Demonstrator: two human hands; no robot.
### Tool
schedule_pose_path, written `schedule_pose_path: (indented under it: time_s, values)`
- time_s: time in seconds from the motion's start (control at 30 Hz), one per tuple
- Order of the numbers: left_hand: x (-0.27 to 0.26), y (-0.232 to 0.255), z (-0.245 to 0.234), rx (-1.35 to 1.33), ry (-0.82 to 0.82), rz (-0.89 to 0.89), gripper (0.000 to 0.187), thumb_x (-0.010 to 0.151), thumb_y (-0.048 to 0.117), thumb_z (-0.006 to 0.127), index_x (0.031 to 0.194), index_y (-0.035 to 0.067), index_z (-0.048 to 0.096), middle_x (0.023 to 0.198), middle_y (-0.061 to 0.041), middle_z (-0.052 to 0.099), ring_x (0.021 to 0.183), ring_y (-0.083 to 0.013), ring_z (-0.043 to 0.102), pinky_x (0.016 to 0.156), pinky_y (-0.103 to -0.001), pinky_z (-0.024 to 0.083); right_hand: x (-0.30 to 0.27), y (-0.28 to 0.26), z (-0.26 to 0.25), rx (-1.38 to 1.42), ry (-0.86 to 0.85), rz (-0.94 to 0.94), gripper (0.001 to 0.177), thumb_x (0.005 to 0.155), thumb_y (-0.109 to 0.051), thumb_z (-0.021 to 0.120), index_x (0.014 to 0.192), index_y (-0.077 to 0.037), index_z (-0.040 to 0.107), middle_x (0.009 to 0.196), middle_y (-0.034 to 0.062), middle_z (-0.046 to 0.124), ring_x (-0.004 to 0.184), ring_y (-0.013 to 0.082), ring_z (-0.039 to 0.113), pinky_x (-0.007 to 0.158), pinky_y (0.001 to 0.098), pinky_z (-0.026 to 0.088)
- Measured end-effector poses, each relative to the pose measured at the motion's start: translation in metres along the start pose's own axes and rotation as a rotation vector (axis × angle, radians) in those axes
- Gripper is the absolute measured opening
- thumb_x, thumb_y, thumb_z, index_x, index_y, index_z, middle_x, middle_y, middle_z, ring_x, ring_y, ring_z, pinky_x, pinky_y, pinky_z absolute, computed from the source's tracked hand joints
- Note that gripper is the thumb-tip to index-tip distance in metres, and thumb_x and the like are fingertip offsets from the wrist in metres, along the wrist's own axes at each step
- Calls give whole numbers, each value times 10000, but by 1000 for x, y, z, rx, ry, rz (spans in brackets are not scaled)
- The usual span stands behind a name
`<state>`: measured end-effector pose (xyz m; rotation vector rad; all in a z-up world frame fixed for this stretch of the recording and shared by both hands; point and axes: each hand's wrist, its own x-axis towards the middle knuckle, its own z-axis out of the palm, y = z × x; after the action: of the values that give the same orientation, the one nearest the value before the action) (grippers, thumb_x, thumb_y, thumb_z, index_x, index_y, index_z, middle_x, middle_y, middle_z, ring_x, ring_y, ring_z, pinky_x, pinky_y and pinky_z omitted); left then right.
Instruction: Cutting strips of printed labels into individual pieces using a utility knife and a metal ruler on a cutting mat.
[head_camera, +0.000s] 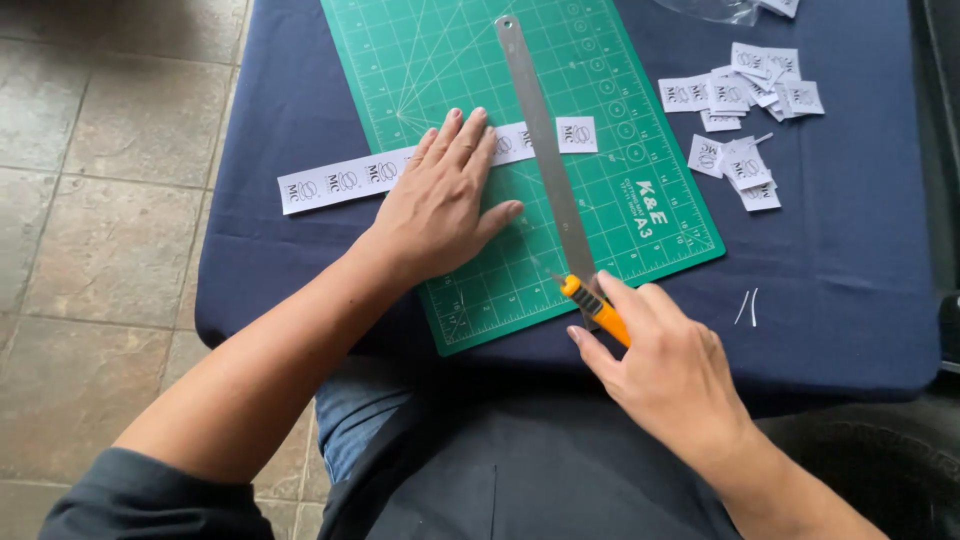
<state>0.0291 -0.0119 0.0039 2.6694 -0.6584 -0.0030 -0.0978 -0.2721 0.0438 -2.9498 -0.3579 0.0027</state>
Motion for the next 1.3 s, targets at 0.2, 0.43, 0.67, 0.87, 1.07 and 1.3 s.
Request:
schedule_pose_path:
  time_s: [0.2, 0.43, 0.67, 0.87, 1.07, 1.3]
  values:
    - [-2, 1, 6, 58, 28, 0, 871, 1068, 603, 446, 1630, -31, 244, 1706, -248, 185, 1588, -403, 107, 1284, -502, 95, -4, -14, 9, 34, 159, -131, 489, 829, -253, 786, 1299, -141, 710, 912, 26, 631, 635, 312, 664, 519, 478, 552]
    - [-2, 0, 9, 74, 49, 13, 881, 1065, 619, 451, 1624, -38, 276, 1705, -245, 200, 1588, -402, 123, 1283, -506, 115, -4, -18, 9, 60, 146, -166, 521, 803, -281, 819, 1304, -184, 713, 868, 10, 605, 619, 276, 647, 512, 446, 541]
    - [-4, 1, 6, 10, 94, 24, 854, 1039, 549, 572, 1588, -64, 345, 1687, -265, 247, 1578, -425, 174, 1283, -524, 152, -2, -15, 9, 74, 157, -172, 495, 811, -320, 803, 1283, -200, 715, 896, -9, 643, 641, 250, 662, 531, 417, 548]
    - [-5, 0, 8, 16, 111, 40, 850, 1036, 524, 613, 1585, -73, 357, 1685, -263, 259, 1578, -426, 194, 1289, -527, 169, -2, -15, 7, 77, 167, -190, 493, 811, -306, 821, 1278, -181, 725, 859, -4, 615, 588, 235, 630, 498, 400, 537]
    - [-4, 1, 8, 29, 113, 42, 848, 1038, 522, 615, 1586, -73, 359, 1687, -260, 261, 1579, -424, 195, 1292, -527, 171, -2, -14, 7, 51, 179, -210, 482, 818, -311, 823, 1270, -177, 723, 840, -13, 598, 574, 213, 614, 485, 374, 525]
    - [-4, 0, 9, 40, 115, 41, 851, 1043, 534, 611, 1591, -66, 359, 1688, -252, 264, 1579, -421, 198, 1291, -524, 178, -1, -14, 7, 55, 181, -208, 487, 811, -298, 822, 1272, -178, 719, 851, -10, 609, 586, 226, 625, 493, 386, 530]
